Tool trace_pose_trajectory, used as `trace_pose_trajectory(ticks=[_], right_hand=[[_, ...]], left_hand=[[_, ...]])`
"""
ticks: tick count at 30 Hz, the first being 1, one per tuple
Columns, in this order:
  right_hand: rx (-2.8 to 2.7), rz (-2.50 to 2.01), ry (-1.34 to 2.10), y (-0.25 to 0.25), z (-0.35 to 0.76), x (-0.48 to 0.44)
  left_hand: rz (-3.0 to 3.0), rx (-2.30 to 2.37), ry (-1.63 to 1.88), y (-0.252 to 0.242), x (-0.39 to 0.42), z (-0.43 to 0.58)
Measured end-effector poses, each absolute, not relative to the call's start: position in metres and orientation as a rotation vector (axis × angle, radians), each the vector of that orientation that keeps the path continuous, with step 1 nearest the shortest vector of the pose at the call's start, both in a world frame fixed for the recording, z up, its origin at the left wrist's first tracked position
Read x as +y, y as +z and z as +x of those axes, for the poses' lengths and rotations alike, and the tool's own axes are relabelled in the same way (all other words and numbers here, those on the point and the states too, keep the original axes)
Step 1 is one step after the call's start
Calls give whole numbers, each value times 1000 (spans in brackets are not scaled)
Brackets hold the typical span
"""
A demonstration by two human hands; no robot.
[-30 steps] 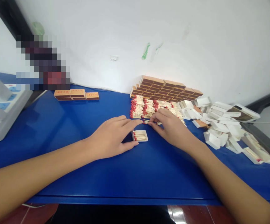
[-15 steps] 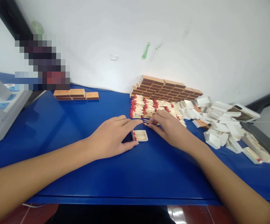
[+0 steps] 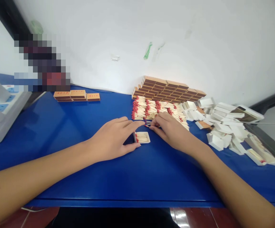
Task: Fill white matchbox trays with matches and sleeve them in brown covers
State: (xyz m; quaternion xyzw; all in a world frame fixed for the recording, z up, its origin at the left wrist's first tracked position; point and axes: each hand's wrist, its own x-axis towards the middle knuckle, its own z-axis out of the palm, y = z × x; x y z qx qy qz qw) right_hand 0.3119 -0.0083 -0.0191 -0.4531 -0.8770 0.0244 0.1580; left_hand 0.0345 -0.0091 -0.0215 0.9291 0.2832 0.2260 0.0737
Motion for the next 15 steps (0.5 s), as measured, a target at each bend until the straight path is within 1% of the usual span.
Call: trace_pose_trajectory(ticks=[7,15], right_hand=[[-2477,-1276,68,-14,311,-13],[-2447,-1261,347,-2,304,-26]], left_hand=[[2788,856,675,-22,-9,34],[2784,841,687,-22,-8,34]])
